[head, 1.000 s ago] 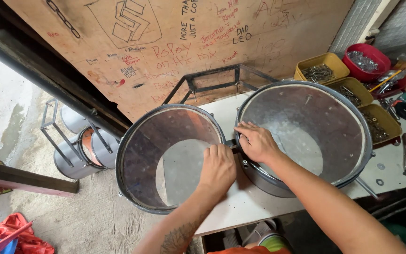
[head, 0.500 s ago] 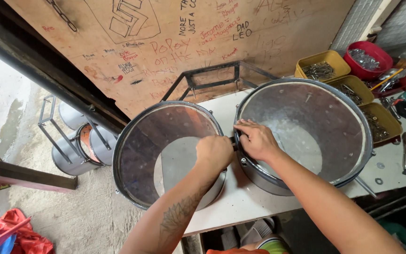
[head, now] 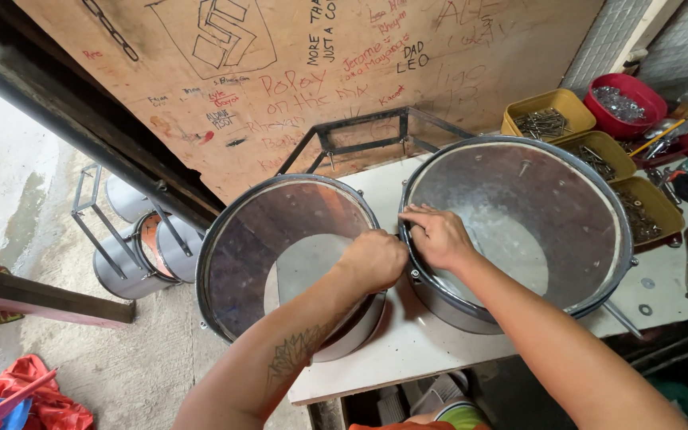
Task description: The person is assembling a drum by tightening the tension rods on the drum head using a drum key. They work on two drums placed on a table, rotating the key to secure the hardware.
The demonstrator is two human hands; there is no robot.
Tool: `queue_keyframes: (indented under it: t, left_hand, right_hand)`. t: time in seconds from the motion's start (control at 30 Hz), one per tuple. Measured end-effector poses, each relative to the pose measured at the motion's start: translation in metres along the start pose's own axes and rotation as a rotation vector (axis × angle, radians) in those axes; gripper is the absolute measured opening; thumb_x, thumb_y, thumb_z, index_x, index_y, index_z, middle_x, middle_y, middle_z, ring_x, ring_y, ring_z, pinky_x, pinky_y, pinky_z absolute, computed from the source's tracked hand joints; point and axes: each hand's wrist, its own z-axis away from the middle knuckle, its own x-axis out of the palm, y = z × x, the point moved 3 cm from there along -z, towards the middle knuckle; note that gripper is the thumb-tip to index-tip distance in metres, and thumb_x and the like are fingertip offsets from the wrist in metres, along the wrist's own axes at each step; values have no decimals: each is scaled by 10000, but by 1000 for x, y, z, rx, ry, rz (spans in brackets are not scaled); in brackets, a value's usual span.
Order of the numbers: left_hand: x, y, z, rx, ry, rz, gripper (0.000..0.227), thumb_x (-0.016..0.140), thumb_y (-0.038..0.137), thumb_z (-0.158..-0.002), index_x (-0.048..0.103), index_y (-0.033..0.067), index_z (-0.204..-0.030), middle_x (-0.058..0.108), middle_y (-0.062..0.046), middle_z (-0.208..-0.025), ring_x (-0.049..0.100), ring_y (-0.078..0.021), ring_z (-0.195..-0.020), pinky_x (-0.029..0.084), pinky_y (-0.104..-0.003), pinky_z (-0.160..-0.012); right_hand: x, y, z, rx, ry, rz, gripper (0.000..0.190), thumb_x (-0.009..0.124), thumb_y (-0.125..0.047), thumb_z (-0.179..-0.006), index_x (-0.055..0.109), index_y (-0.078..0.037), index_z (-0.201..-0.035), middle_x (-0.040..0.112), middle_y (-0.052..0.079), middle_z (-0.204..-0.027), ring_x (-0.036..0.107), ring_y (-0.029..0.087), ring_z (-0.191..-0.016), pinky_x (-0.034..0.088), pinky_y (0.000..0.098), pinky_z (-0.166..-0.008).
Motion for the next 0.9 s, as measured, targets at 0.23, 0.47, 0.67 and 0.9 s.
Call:
queue_keyframes:
  t: [0.23,0.47,0.67,0.9]
  left_hand:
    - [-8,12,6,189,305,-78,163,511,214,-763,667,176,-737,650,-48,-655,628,-261,-643,464,-427,-629]
    - [-79,87,36,-416,203,-42,550,523,176,-800,579,-124,-1259,570,-164,-1011,547,-357,-929,389,-429,-791]
    - [-67,84,41,-518,287,129,876,708,407,-572,546,-79,-1282,507,-152,-1005,523,-374,-965,383,-480,-880]
    - [-62,86,52,-401,563,197,294,712,399,-643,594,150,-743,548,-29,-734,608,-263,-732,442,-486,-857]
  right_hand:
    - [-1,-3,-2,14,69,23,320,609,-95,-810,821,-128,-1047,774,127,-1098,714,271,-1116,528,405,-1075]
    - [1,-4,-1,-11,134,64,252,706,-184,-811,826,-149,-1030,775,122,-1073,726,264,-1082,552,396,-1038]
    - [-1,-12,0,-63,135,85,260,777,-244,-794,820,-124,-1021,780,137,-1053,733,285,-1063,566,418,-1015]
    - [0,-21,6,-75,146,67,228,777,-222,-807,822,-119,-1006,779,137,-1051,729,289,-1063,563,421,-1018]
